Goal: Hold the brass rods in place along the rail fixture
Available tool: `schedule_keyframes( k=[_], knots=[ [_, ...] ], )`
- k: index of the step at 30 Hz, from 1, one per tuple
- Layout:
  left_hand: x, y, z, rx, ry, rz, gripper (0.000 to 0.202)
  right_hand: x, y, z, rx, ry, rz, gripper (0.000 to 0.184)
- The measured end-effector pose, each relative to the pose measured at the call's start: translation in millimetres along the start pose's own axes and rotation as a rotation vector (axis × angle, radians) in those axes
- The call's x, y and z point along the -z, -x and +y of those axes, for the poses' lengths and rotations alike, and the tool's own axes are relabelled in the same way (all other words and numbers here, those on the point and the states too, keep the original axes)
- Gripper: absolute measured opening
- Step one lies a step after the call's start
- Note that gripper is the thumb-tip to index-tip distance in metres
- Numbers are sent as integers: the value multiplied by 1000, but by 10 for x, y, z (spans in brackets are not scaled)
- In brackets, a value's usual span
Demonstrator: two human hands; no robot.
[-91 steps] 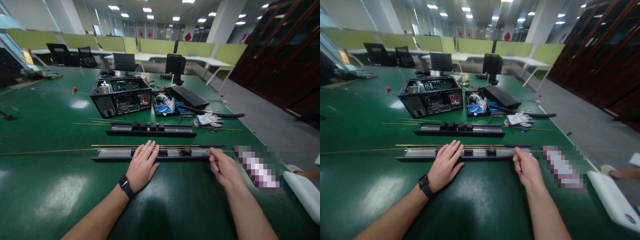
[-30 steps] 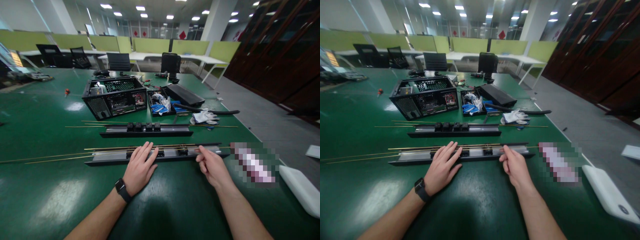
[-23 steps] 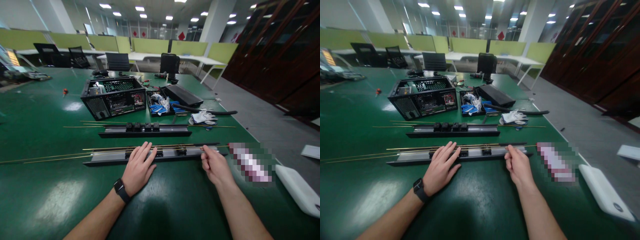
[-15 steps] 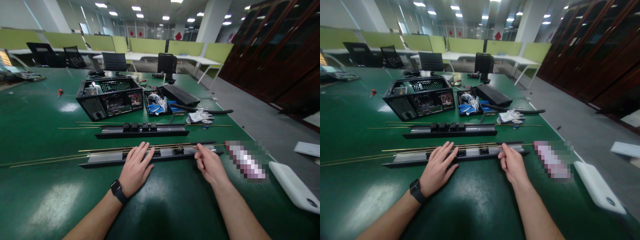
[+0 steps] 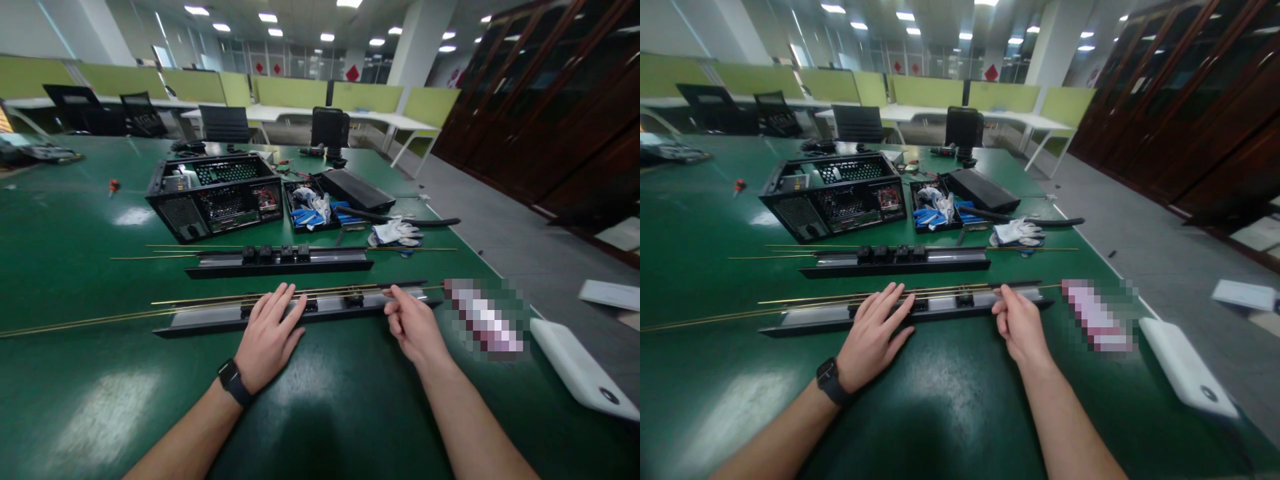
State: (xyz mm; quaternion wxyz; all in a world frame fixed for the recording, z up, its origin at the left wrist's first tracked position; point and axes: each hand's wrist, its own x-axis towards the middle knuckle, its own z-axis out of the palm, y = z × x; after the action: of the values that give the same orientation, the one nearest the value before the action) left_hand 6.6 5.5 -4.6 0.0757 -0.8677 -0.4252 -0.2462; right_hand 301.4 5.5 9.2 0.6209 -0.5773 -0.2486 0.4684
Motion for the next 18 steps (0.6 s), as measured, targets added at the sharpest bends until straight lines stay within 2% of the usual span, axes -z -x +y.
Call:
schedule_keyframes(
  k=[3, 8, 10, 14, 16, 18],
  knots=[
    [-5, 2, 3, 1, -6, -2, 56, 29, -16, -16, 20, -33, 24, 39],
    [11, -16, 17, 1, -21, -1, 53, -37, 43, 25, -36, 35, -154, 42],
    [12, -19, 14, -2, -24, -4, 53, -43, 42, 32, -33, 31, -135, 42],
    [10, -12, 7, -8, -26, -5, 54, 7, -4, 21, 18, -45, 16, 42],
    [12, -9, 10, -6, -20, -6, 54, 15, -6, 21, 22, -39, -1, 42],
    [16, -9, 15, -4, -14, -1, 55, -5, 18, 27, -3, -3, -82, 42]
  ],
)
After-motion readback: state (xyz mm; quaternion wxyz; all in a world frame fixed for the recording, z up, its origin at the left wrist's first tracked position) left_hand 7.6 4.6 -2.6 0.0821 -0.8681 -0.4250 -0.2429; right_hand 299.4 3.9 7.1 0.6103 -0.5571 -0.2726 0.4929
